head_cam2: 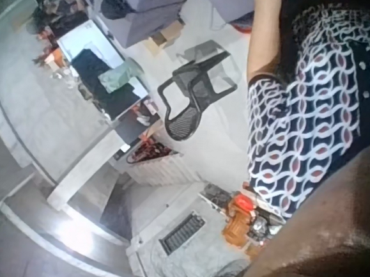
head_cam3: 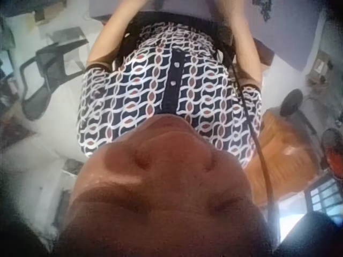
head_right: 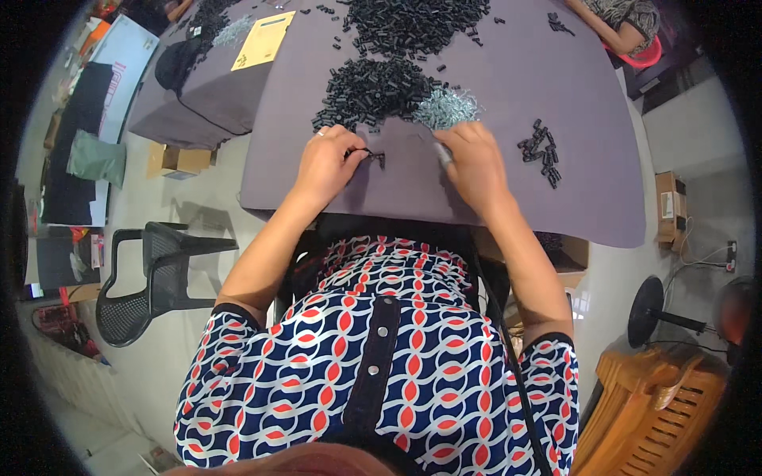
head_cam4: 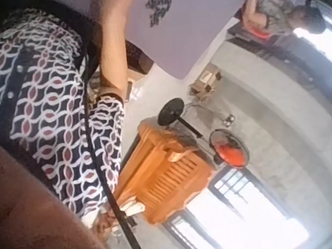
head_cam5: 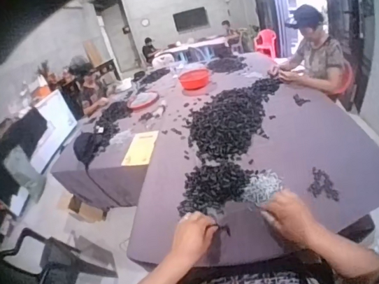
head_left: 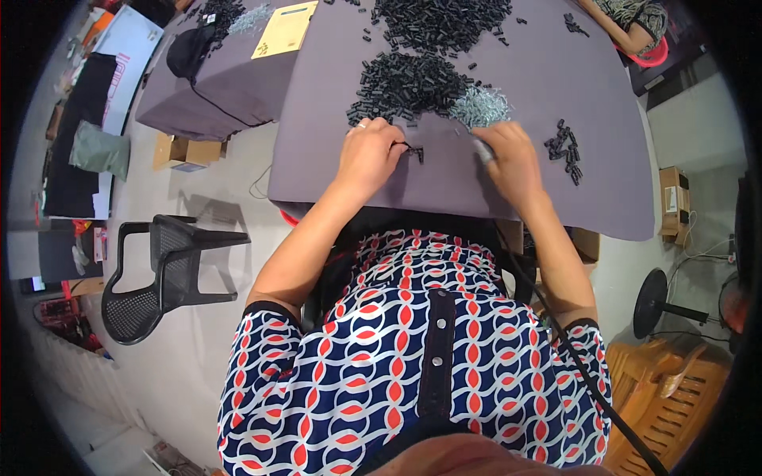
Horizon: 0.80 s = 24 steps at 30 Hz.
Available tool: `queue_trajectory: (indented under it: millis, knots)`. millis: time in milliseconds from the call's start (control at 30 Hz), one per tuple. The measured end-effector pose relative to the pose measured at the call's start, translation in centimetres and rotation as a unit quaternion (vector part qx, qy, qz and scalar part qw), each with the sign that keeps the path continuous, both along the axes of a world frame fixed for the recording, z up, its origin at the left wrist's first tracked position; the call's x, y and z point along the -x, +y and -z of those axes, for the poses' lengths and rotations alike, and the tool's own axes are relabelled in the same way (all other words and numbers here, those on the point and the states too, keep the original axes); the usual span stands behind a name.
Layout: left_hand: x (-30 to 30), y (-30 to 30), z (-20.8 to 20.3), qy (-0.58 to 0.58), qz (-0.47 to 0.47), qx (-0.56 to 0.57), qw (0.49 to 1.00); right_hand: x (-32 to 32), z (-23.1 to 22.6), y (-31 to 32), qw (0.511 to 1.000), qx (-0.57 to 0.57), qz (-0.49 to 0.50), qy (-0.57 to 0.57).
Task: Assembling small black plastic components into metal connectors manually.
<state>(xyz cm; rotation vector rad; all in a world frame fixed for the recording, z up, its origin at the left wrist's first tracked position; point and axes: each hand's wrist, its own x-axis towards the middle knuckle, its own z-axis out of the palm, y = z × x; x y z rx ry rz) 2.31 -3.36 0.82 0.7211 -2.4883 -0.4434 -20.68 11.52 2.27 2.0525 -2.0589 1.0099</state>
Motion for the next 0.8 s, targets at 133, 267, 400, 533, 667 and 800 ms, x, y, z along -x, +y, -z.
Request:
queue_trajectory:
  millis: [133,267,400,533,667,800]
  knots:
    - [-0.1,-0.7,0.4,0.053,-0.012,-0.033,0.998,-1.2,1.7,-3.7,0.999,-0.013,0.022,0.033]
    - [-0.2,-1.4,-0.4,0.070,-0.032,-0.025,0.997,-1.6,2.0,-4.4,0.994,-0.076,0.030,0.073]
    - [-0.1,-2.0,-1.1,-0.008,0.019,0.031,0.999,-1.6,1.3,-3.9,0.994,-0.098,0.011,0.055]
    - [-0.1,-1.8,-0.8,-0.076,0.025,0.019,0.997,-1.3,0.4,-3.4,0.992,-0.111,-0.013,0.052]
    - [-0.1,-1.9,-0.4,-0.062,0.025,0.007,0.998,-1.2,0.1,-2.7,0.986,-0.164,-0.028,0.029]
    - [0.1,-1.8,-0.6,-0.041,0.014,0.005,0.999,-1.1,0.9,-2.1,0.990,-0.134,-0.052,0.000]
